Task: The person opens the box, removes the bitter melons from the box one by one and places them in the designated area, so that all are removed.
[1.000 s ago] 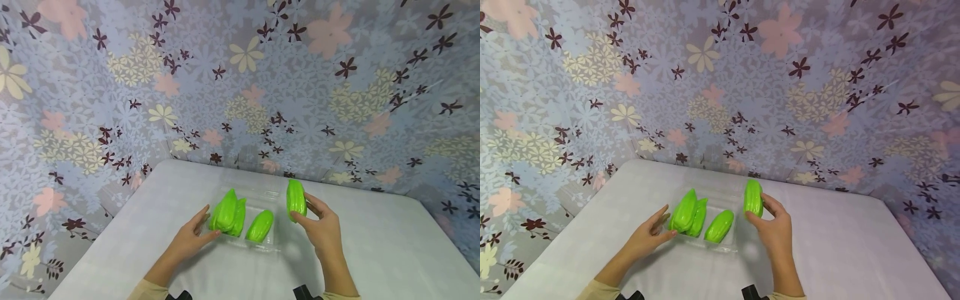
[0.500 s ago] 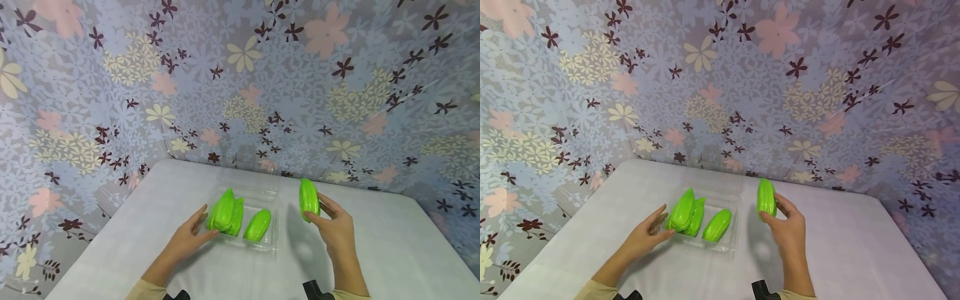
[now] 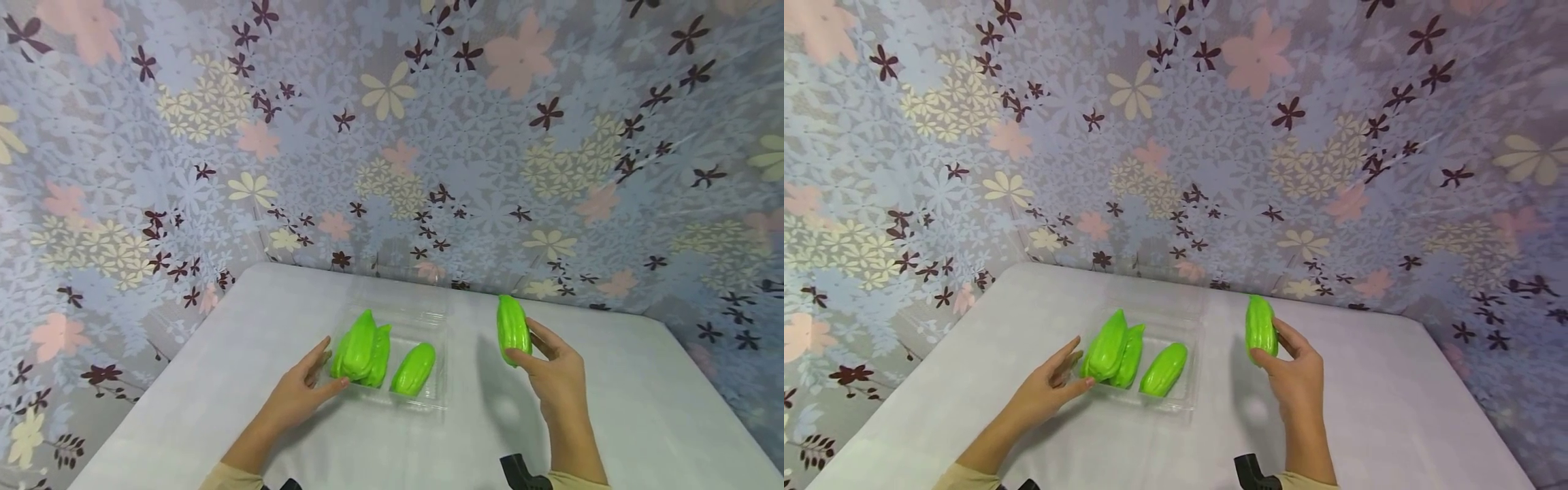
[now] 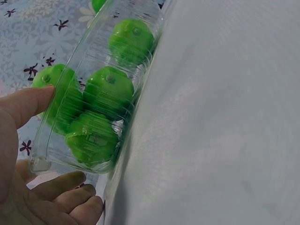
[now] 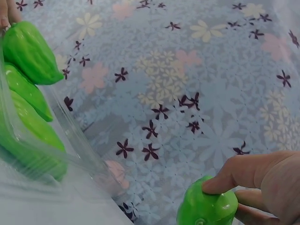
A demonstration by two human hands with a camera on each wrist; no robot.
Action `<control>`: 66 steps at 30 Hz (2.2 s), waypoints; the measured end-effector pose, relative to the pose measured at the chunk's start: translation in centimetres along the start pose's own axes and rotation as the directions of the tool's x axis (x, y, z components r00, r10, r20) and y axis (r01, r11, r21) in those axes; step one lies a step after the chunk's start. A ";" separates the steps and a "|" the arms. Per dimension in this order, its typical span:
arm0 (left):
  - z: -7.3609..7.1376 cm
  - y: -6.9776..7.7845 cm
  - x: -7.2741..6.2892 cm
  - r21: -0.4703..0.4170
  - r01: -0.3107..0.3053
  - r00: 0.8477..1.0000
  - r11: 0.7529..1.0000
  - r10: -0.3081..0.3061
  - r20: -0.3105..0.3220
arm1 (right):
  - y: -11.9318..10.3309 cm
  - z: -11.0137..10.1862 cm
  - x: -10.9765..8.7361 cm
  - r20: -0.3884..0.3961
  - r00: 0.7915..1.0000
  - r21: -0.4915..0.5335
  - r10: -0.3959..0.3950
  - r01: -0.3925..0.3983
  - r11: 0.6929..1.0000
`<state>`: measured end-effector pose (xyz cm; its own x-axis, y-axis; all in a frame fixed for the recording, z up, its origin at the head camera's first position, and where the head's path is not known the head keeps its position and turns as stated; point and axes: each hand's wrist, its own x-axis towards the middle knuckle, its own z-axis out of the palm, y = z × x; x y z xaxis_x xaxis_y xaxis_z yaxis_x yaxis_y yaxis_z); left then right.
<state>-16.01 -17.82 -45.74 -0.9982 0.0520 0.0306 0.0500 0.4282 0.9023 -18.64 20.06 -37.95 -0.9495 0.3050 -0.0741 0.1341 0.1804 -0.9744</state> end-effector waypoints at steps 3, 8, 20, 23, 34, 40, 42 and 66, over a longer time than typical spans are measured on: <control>0.0 -0.2 0.0 0.008 0.000 1.000 1.000 0.000 -0.005 | 0.3 -0.5 0.3 -0.001 1.000 -0.002 0.010 -0.010 1.000; 0.0 -0.2 0.1 0.012 -0.008 1.000 1.000 0.008 -0.002 | 0.7 -1.2 0.6 -0.023 0.999 -0.014 0.024 -0.025 1.000; -0.1 0.1 -0.1 -0.004 -0.009 1.000 1.000 0.009 0.011 | 1.3 -3.0 1.4 -0.102 0.991 0.002 0.088 -0.088 0.996; -0.1 0.1 -0.1 0.002 -0.005 1.000 1.000 0.005 0.008 | 1.6 -3.4 1.7 -0.129 0.986 0.008 0.104 -0.104 0.995; -0.1 -0.1 -0.2 -0.016 0.012 1.000 1.000 -0.011 0.009 | 3.3 -4.5 2.6 -0.141 0.981 0.029 0.134 -0.132 0.991; -0.2 -0.2 -0.2 -0.011 0.003 1.000 1.000 -0.003 0.004 | 4.2 -4.6 3.1 -0.160 0.976 0.026 0.149 -0.146 0.989; -0.2 -0.2 -0.2 -0.007 0.001 1.000 1.000 -0.001 0.003 | 4.4 -4.7 3.1 -0.162 0.975 0.029 0.152 -0.149 0.988; 0.1 -0.4 0.1 0.006 0.009 1.000 1.000 -0.009 0.005 | 6.5 -4.9 4.1 -0.237 0.952 0.033 0.191 -0.189 0.981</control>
<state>-16.15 -17.92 -46.11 -0.9984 0.0531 0.0207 0.0417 0.4336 0.9001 -20.25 27.07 -43.55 -0.8113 0.5469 -0.2066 0.3012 0.0883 -0.9495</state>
